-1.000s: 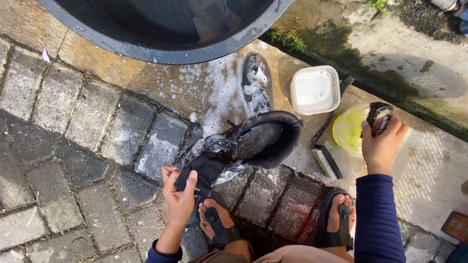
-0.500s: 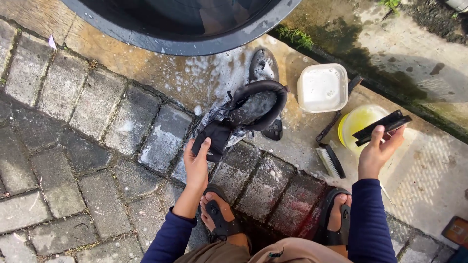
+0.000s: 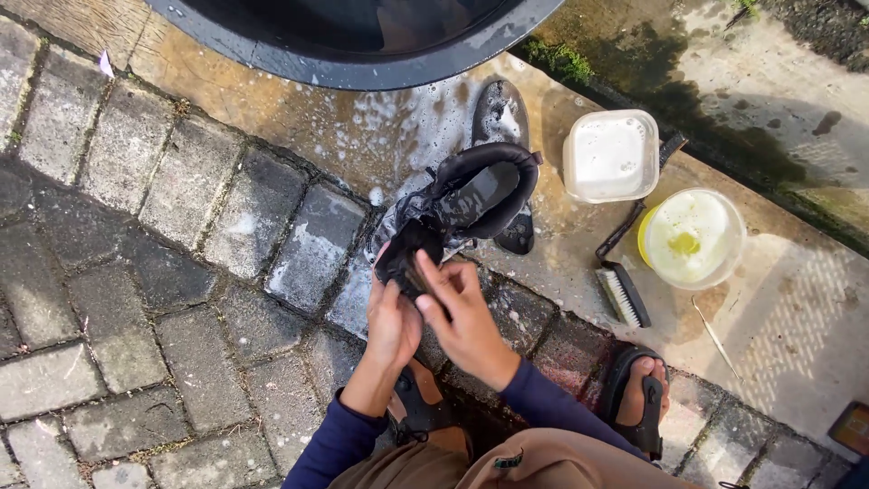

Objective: The person scrubs a black shoe with a brush and soapy water, repeatedly dipping the brush into a container of soap and scrubbing the shoe's upper and sole. The shoe remains soapy throughout the clip.

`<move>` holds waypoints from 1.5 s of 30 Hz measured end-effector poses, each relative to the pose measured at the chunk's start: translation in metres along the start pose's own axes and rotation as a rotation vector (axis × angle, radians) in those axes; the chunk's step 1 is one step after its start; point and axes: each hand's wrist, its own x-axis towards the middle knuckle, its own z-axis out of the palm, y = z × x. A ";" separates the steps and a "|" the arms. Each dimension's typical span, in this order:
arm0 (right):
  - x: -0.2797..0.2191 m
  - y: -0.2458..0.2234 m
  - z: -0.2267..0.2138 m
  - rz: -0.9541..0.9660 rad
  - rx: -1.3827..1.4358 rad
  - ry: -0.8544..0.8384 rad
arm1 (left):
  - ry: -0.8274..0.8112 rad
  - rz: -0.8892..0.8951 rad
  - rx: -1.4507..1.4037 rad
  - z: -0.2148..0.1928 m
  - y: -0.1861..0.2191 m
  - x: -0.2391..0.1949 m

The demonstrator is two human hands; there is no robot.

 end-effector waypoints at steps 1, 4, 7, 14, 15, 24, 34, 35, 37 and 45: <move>-0.001 0.007 0.008 -0.050 -0.151 -0.013 | 0.018 -0.041 0.004 -0.016 -0.003 0.001; 0.018 0.015 0.012 -0.086 -0.400 0.027 | 0.018 -0.072 0.023 0.000 0.012 -0.013; 0.008 -0.007 0.020 -0.072 -0.367 0.040 | -0.040 -0.033 0.076 0.016 0.033 -0.015; 0.035 0.020 0.011 -0.153 -0.464 0.149 | -0.313 -0.035 0.153 0.021 0.033 -0.024; 0.020 0.003 0.017 -0.153 -0.462 0.155 | -0.317 -0.035 0.156 0.009 0.031 -0.020; 0.008 0.003 0.030 -0.116 -0.397 0.181 | -0.253 -0.024 0.163 -0.020 0.024 -0.014; 0.001 0.005 0.035 -0.089 -0.187 0.084 | -0.251 0.032 0.268 -0.003 0.035 -0.017; -0.005 0.006 0.036 -0.077 -0.161 0.052 | -0.196 -0.001 0.240 -0.009 0.034 -0.016; 0.018 0.017 0.029 -0.109 -0.257 0.114 | -0.247 -0.006 0.270 -0.006 0.029 -0.021; 0.023 0.017 0.028 -0.163 -0.304 0.175 | -0.309 0.017 0.202 -0.003 0.032 -0.018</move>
